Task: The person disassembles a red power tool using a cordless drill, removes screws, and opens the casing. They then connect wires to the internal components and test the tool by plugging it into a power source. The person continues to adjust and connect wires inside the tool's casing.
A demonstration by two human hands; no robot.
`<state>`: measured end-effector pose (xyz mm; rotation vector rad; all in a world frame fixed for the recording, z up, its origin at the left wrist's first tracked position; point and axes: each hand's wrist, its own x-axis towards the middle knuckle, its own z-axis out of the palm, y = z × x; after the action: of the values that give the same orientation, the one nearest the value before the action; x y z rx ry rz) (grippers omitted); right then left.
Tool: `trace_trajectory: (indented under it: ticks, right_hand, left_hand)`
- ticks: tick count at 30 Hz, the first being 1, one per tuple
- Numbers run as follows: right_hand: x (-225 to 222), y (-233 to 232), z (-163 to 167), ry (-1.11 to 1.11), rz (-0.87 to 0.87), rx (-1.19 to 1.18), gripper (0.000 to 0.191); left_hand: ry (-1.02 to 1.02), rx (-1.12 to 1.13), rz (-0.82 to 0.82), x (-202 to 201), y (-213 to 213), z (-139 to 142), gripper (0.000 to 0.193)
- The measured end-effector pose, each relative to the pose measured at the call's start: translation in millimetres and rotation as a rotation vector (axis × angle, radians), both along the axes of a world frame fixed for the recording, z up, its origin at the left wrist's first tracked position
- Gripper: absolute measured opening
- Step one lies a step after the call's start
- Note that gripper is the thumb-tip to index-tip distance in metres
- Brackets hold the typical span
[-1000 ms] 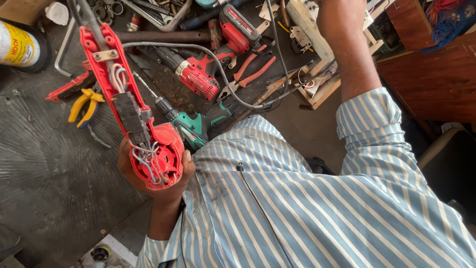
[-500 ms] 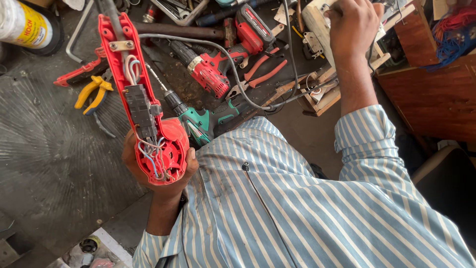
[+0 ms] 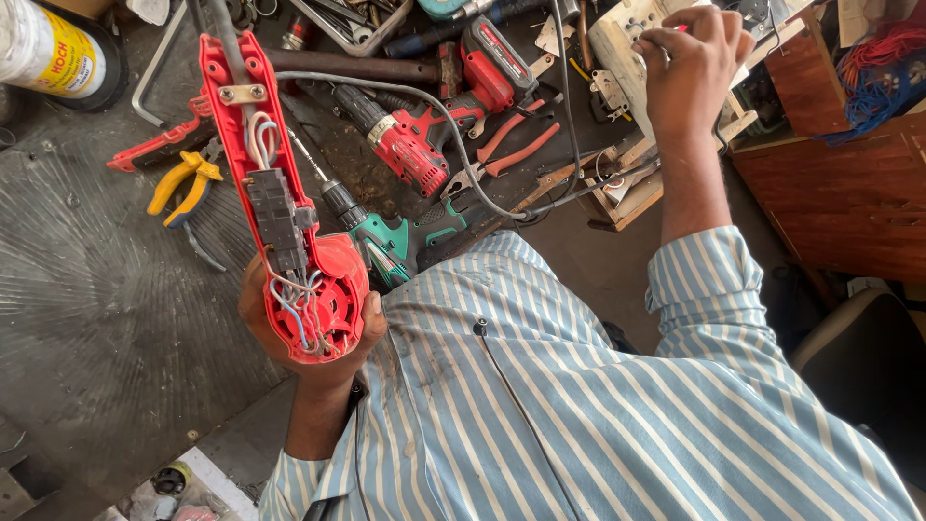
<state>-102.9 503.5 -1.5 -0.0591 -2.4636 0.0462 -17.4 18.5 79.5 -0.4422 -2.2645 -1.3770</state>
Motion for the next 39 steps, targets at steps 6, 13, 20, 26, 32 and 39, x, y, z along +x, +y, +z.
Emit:
trace_trajectory:
  ticks: [6, 13, 20, 26, 32, 39]
  right_hand:
    - [-2, 9, 10, 0.091, 0.072, -0.380, 0.011]
    - [-2, -105, 51, 0.367, 0.349, -0.414, 0.017]
    - [-29, -253, 128, 0.483, 1.018, -0.093, 0.024]
    - [-59, -299, 169, 0.701, 1.150, 0.228, 0.037]
    - [-67, -294, 170, 0.601, 1.213, 0.385, 0.030]
    - [-80, -286, 136, 0.802, 1.352, 0.230, 0.033]
  left_hand:
    - [0.050, -0.168, 0.102, 2, -3, -2, 0.079]
    - [0.112, -0.158, 0.094, -7, -11, 4, 0.095]
    - [0.025, 0.184, -0.032, -8, -21, 6, 0.083]
    - [0.064, 0.140, 0.016, -10, -29, 8, 0.083]
    - [0.060, 0.216, -0.078, -13, -27, 15, 0.081]
    - [0.096, 0.121, -0.081, -15, -24, 21, 0.087]
